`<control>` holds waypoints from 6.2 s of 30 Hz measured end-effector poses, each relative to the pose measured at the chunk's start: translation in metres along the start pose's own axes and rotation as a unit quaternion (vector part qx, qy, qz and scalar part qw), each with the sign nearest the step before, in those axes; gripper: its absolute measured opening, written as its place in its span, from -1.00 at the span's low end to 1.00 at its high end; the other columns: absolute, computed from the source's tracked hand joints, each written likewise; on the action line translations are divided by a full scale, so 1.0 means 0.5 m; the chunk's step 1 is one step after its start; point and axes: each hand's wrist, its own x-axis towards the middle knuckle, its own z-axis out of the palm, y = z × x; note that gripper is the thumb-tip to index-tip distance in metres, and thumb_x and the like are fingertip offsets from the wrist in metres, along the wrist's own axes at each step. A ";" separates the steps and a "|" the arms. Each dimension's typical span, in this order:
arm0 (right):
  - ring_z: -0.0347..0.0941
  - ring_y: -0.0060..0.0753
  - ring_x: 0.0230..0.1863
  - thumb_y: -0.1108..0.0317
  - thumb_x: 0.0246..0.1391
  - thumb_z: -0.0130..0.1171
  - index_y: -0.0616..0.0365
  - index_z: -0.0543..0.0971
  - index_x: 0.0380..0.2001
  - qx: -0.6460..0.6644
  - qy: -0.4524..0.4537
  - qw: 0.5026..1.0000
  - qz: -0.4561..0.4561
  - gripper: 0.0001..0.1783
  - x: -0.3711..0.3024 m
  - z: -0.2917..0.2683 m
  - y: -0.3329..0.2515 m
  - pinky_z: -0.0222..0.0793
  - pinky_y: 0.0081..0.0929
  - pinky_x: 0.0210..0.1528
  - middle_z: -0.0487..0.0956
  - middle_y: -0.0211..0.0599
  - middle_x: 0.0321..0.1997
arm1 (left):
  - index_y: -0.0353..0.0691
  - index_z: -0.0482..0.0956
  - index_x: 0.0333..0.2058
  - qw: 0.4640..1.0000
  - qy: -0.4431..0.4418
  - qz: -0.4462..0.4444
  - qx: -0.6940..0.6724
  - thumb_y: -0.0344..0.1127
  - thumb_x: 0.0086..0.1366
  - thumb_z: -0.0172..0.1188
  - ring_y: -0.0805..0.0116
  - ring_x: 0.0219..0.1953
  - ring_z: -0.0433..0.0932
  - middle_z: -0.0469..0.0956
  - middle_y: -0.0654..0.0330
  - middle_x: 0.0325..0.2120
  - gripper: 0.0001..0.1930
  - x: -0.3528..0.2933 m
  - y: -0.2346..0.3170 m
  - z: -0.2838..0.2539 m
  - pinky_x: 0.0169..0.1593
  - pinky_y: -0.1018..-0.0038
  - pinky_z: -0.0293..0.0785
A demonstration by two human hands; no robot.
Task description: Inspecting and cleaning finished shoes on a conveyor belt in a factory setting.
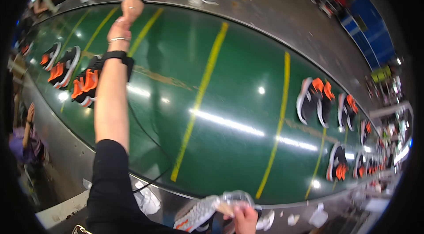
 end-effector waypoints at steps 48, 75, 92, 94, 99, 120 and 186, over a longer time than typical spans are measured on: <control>0.45 -0.44 -0.25 0.36 -0.07 0.15 0.25 0.44 -0.20 -0.249 -0.259 0.912 -0.199 -0.67 -0.293 -0.232 0.265 0.34 -0.54 -0.20 0.49 -0.22 -0.31 | -0.42 0.39 -0.28 0.249 -0.614 -0.351 0.661 -0.40 0.14 -0.06 -0.11 -0.28 0.48 0.48 -0.20 -0.38 -0.78 -1.472 0.448 -0.424 -0.21 0.23 0.41; 0.33 -0.11 -0.06 0.37 -0.26 0.14 0.25 0.23 0.04 -0.235 0.096 0.951 -0.177 -0.31 -0.091 -0.347 0.436 0.27 -0.38 -0.05 0.33 0.01 -0.05 | -0.31 0.35 -0.11 0.476 -0.704 -0.161 0.502 -0.31 0.07 0.10 0.07 -0.13 0.41 0.41 0.01 -0.17 -0.61 -1.374 0.558 -0.294 -0.06 0.35 0.34; 0.43 -0.41 -0.15 0.49 -0.02 -0.12 0.25 0.37 -0.13 0.227 -0.108 0.966 -0.050 -0.68 -0.199 -0.312 0.367 0.35 -0.51 -0.09 0.46 -0.27 -0.16 | -0.32 -0.07 0.16 0.834 -0.285 -0.443 0.164 -0.45 -0.07 0.05 0.27 -0.06 0.38 0.31 0.06 -0.04 -0.23 -1.275 0.412 -0.241 -0.01 0.46 0.32; 0.44 -0.42 -0.15 0.43 0.00 -0.11 0.24 0.38 -0.12 0.235 -0.113 0.964 -0.046 -0.67 -0.194 -0.306 0.368 0.35 -0.53 -0.09 0.47 -0.27 -0.16 | -0.29 0.12 0.08 0.791 -0.287 -0.531 0.099 -0.44 -0.05 0.02 0.29 -0.08 0.41 0.35 0.11 -0.08 -0.37 -1.287 0.421 -0.247 -0.01 0.45 0.33; 0.43 -0.42 -0.14 0.37 0.01 -0.10 0.23 0.37 -0.10 0.223 -0.151 0.962 -0.033 -0.65 -0.188 -0.299 0.350 0.35 -0.54 -0.10 0.47 -0.26 -0.13 | -0.28 0.25 -0.02 0.776 -0.191 -0.599 0.046 -0.41 0.01 -0.05 0.26 -0.14 0.46 0.42 0.09 -0.16 -0.53 -1.316 0.409 -0.280 -0.03 0.40 0.39; 0.41 -0.43 -0.16 0.43 -0.07 -0.04 0.20 0.35 -0.10 0.288 -0.203 0.935 0.034 -0.62 -0.184 -0.256 0.307 0.34 -0.49 -0.08 0.44 -0.28 -0.15 | -0.36 0.37 -0.19 0.783 -0.108 -0.612 -0.015 -0.45 0.07 -0.11 0.29 -0.28 0.52 0.49 0.05 -0.29 -0.71 -1.306 0.389 -0.297 -0.15 0.44 0.48; 0.29 -0.44 0.03 0.27 0.12 -0.10 0.25 0.25 0.05 0.149 -0.209 0.966 -0.023 -0.55 -0.083 -0.271 0.338 0.18 -0.50 0.07 0.36 -0.22 0.03 | -0.38 0.18 0.07 0.787 -0.274 -0.494 0.248 -0.12 0.30 -0.13 0.45 -0.08 0.35 0.40 0.16 -0.12 -0.51 -1.253 0.348 -0.301 -0.01 0.54 0.27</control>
